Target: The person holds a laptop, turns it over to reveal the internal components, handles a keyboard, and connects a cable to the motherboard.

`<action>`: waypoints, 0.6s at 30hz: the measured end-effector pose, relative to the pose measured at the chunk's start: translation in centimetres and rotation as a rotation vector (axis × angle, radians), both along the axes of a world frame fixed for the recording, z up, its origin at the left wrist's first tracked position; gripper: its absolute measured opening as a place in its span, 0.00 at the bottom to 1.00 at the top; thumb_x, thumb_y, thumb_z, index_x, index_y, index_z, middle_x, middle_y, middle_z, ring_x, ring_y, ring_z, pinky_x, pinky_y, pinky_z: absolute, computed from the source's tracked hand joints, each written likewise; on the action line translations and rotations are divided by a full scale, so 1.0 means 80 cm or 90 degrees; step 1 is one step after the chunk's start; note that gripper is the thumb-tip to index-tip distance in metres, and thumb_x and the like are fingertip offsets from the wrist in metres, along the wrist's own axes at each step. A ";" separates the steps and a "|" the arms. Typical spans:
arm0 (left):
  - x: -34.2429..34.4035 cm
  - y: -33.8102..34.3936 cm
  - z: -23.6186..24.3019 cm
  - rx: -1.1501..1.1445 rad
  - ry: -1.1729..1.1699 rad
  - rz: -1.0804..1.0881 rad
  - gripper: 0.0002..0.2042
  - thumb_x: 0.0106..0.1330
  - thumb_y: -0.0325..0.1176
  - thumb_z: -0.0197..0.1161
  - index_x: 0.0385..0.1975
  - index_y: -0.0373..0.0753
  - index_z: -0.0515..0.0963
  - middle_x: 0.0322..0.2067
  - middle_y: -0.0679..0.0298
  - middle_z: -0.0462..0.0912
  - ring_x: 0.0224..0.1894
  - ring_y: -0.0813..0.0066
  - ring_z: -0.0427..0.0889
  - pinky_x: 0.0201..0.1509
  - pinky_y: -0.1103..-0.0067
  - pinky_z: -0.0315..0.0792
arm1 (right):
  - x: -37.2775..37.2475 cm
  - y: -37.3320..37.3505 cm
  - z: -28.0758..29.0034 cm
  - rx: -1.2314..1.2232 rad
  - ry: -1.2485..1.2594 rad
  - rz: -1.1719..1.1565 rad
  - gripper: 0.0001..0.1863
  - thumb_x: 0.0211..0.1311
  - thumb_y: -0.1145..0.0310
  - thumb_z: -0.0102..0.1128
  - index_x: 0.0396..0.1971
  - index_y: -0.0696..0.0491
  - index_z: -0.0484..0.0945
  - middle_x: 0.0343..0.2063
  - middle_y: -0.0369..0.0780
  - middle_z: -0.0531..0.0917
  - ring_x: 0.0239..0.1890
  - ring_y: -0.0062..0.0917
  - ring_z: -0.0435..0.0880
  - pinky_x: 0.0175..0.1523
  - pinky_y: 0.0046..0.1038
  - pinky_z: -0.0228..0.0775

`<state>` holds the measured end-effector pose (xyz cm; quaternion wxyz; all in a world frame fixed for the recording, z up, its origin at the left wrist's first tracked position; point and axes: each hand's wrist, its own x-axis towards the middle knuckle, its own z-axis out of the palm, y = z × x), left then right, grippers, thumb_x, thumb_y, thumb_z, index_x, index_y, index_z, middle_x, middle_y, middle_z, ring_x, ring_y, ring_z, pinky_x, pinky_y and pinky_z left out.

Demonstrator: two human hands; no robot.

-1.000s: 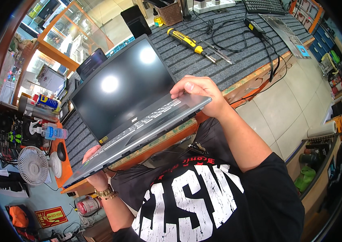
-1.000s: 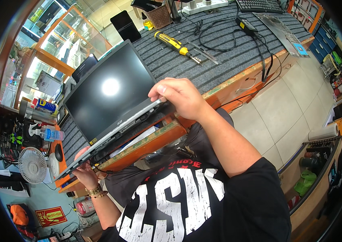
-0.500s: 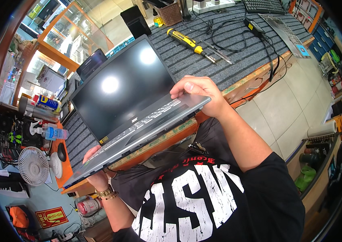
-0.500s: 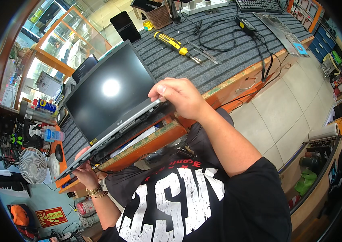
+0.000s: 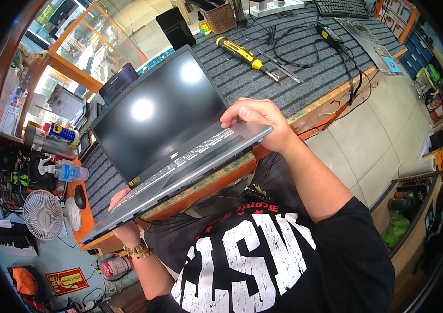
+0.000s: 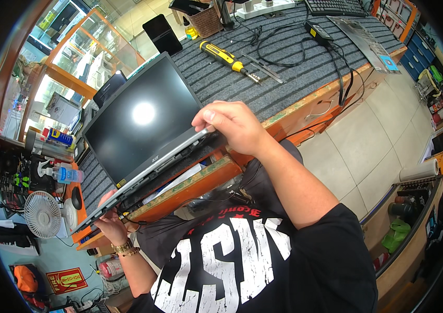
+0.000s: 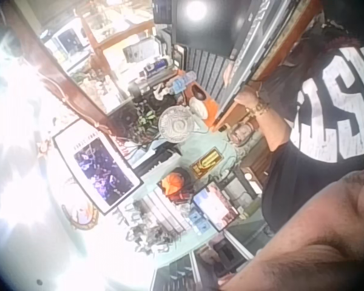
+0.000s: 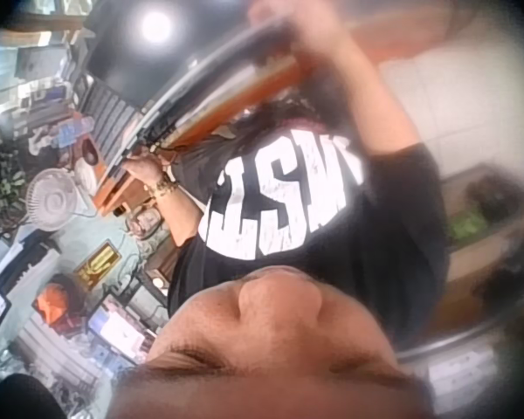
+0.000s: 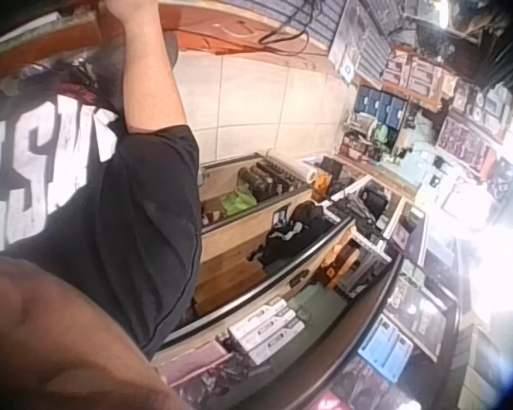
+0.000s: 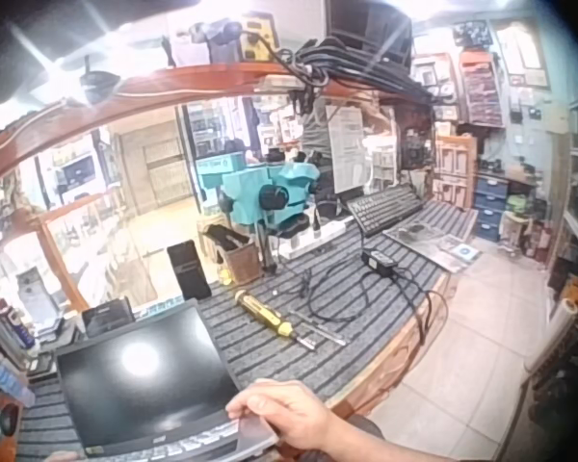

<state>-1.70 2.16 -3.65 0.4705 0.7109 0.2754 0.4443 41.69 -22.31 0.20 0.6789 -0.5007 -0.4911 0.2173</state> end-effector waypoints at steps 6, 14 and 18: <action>0.001 -0.001 0.001 -0.005 0.003 0.006 0.50 0.85 0.74 0.31 0.60 0.27 0.86 0.59 0.50 0.90 0.61 0.60 0.88 0.68 0.69 0.77 | 0.003 -0.003 0.003 -0.034 -0.038 0.007 0.28 0.87 0.55 0.48 0.46 0.64 0.91 0.42 0.45 0.91 0.45 0.29 0.89 0.57 0.32 0.81; 0.002 0.000 0.001 0.005 0.005 0.003 0.50 0.84 0.74 0.31 0.60 0.27 0.86 0.59 0.51 0.90 0.60 0.61 0.88 0.65 0.71 0.76 | 0.002 0.000 0.001 0.006 -0.015 -0.002 0.22 0.85 0.60 0.53 0.44 0.62 0.91 0.38 0.40 0.91 0.39 0.22 0.84 0.51 0.28 0.79; 0.004 -0.004 0.004 0.002 0.002 0.011 0.50 0.84 0.74 0.32 0.59 0.27 0.87 0.59 0.51 0.91 0.59 0.63 0.88 0.63 0.72 0.76 | 0.001 -0.001 0.001 -0.012 -0.029 0.000 0.25 0.86 0.57 0.51 0.45 0.63 0.91 0.40 0.43 0.91 0.42 0.26 0.86 0.53 0.30 0.80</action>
